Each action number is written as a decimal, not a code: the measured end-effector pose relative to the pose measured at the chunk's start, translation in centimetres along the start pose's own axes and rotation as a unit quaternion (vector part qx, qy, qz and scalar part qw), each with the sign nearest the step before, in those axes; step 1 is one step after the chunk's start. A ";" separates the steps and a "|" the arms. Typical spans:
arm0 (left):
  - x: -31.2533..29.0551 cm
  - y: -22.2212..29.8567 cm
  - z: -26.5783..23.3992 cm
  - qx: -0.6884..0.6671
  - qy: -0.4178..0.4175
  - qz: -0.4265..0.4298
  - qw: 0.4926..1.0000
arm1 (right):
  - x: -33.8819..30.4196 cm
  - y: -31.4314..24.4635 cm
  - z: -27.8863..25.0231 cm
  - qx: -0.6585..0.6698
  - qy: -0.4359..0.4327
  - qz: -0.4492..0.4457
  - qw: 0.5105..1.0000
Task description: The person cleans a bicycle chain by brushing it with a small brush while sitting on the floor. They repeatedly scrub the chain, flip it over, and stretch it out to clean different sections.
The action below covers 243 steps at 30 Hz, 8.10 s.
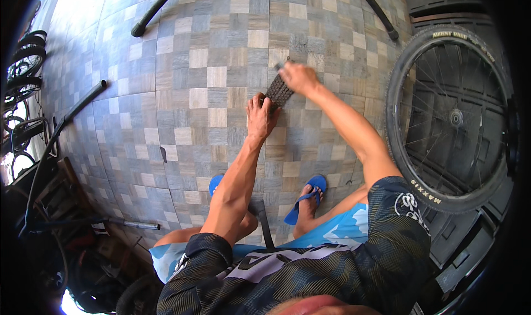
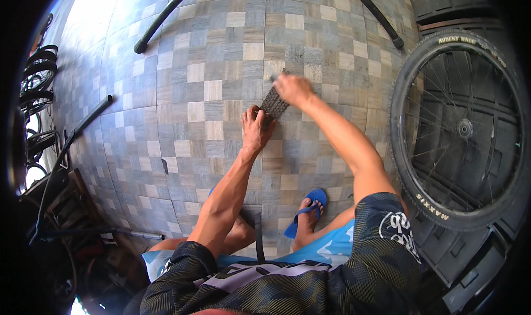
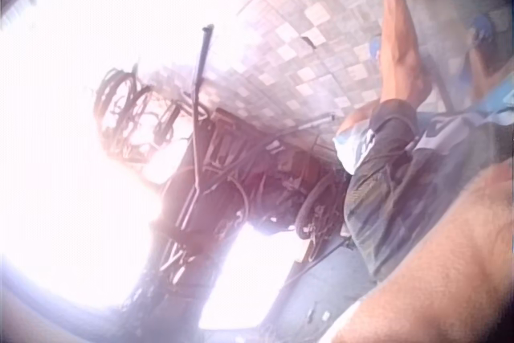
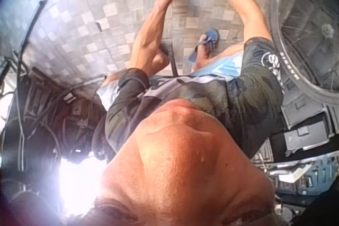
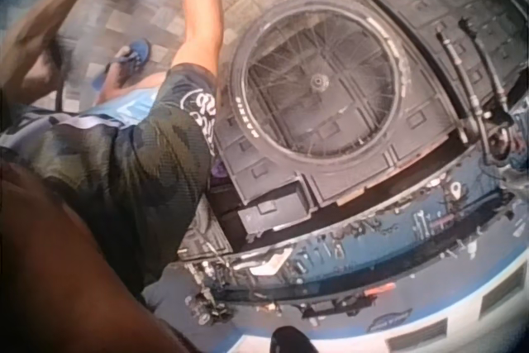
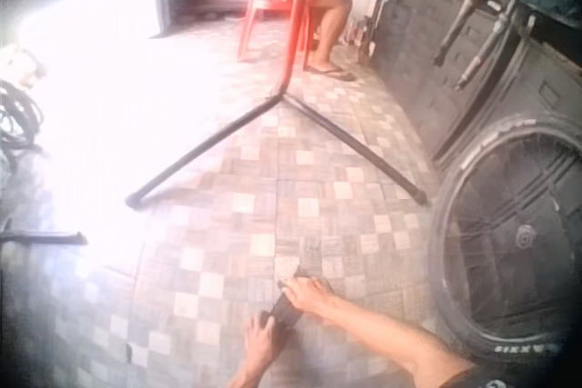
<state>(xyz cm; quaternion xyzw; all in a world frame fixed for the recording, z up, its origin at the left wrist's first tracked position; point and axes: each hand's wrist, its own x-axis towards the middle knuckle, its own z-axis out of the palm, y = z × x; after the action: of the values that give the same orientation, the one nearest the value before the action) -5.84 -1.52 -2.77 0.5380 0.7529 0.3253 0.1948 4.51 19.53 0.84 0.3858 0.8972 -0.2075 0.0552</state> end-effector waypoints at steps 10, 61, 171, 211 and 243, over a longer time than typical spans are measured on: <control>0.4 0.2 -0.3 0.005 -0.005 -0.003 1.000 | 0.9 2.2 -2.1 0.016 0.046 0.131 0.990; -0.1 0.1 0.2 0.007 -0.030 -0.016 0.999 | -3.1 0.2 3.4 0.003 0.081 -0.039 0.996; 0.1 1.0 0.7 0.011 -0.013 0.001 1.000 | -3.6 5.6 -0.1 0.003 0.080 0.087 0.993; 0.5 0.4 -3.5 0.047 -0.128 0.048 0.990 | -16.9 10.9 -7.7 -0.066 -0.161 0.115 0.978; 5.4 3.8 -4.2 -0.211 -0.101 -0.099 0.967 | -12.0 2.8 -9.1 0.002 -0.012 -0.067 0.998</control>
<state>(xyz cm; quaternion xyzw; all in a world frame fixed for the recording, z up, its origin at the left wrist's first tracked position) -7.80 3.11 3.22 0.4379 0.6933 0.3996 0.4098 15.47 17.00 11.32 0.3219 0.9201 -0.2172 0.0515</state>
